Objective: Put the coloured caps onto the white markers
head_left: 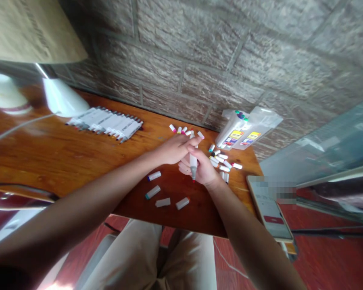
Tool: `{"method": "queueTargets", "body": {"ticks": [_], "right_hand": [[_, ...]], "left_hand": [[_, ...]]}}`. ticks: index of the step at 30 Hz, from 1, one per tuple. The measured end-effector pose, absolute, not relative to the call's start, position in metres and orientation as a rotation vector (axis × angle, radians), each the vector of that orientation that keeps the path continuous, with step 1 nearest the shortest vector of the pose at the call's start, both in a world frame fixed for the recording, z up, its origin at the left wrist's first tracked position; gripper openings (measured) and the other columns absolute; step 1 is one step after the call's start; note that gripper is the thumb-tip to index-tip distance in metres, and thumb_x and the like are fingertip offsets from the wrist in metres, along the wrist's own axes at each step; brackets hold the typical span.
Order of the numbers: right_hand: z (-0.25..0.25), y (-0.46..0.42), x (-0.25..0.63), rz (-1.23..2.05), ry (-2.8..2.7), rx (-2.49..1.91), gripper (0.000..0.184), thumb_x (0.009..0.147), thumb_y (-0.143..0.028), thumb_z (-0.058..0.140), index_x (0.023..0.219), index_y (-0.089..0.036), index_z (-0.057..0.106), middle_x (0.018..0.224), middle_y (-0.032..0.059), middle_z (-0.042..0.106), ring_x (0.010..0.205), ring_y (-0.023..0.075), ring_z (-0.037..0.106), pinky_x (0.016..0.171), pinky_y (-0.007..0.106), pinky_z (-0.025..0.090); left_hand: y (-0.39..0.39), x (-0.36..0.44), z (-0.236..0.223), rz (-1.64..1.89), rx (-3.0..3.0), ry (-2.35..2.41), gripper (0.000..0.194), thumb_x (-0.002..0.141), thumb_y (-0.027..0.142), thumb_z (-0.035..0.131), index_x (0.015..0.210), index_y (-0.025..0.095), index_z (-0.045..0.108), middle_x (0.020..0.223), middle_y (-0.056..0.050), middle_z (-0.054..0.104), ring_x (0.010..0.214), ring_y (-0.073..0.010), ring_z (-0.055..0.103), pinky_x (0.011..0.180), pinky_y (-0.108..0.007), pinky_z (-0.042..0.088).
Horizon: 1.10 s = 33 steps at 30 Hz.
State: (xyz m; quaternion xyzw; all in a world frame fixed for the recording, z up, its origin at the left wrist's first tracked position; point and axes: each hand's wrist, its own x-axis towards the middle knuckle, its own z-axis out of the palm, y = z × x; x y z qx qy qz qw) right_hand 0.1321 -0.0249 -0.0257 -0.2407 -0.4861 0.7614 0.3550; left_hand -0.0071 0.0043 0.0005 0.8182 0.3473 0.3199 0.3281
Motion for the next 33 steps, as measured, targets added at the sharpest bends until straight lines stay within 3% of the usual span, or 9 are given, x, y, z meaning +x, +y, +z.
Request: {"method": "queueTargets", "body": {"ticks": [9,16,21,25,33], "right_hand": [[-0.023,-0.032,0.135,1.863,-1.308,-0.581,0.074,0.080,-0.061,0.077,0.044,-0.021,0.027,0.041,-0.0077,0.022,0.038,0.0055,0.024,0.042,0.025,0.015],[-0.025,-0.034,0.134,1.777,-1.349,-0.626,0.075,0.079,-0.064,0.077,0.044,-0.021,0.028,0.041,-0.0071,0.023,0.038,0.0062,0.026,0.043,0.025,0.018],[-0.030,-0.032,0.134,1.652,-1.401,-0.623,0.072,0.087,-0.062,0.072,0.044,-0.022,0.030,0.041,-0.0057,0.029,0.039,0.0071,0.027,0.044,0.028,0.016],[-0.034,-0.033,0.135,1.534,-1.456,-0.673,0.070,0.089,-0.061,0.072,0.044,-0.022,0.034,0.042,-0.0055,0.032,0.042,0.0077,0.030,0.046,0.028,0.020],[-0.033,-0.035,0.134,1.377,-1.533,-0.818,0.073,0.085,-0.073,0.067,0.044,-0.022,0.036,0.045,-0.0040,0.034,0.046,0.0083,0.029,0.050,0.029,0.025]], "left_hand": [[-0.001,-0.003,0.004,0.844,2.187,0.914,0.047,0.106,0.035,0.034,0.061,0.020,0.041,0.055,0.000,0.052,0.059,-0.0143,0.050,0.061,-0.029,0.035],[-0.003,-0.005,0.007,0.863,2.257,0.903,0.051,0.107,0.036,0.035,0.062,0.019,0.051,0.056,-0.002,0.057,0.061,-0.0153,0.054,0.066,-0.029,0.040],[-0.002,-0.003,0.007,0.856,2.241,0.898,0.051,0.106,0.037,0.034,0.059,0.020,0.048,0.053,0.000,0.051,0.059,-0.0153,0.052,0.065,-0.029,0.039],[-0.002,-0.003,0.008,0.867,2.248,0.884,0.051,0.105,0.038,0.036,0.057,0.020,0.043,0.050,0.001,0.044,0.055,-0.0143,0.047,0.062,-0.029,0.035],[0.000,-0.003,0.006,0.876,2.190,0.903,0.052,0.104,0.041,0.038,0.057,0.020,0.042,0.049,0.001,0.041,0.055,-0.0141,0.043,0.062,-0.029,0.033]]}}
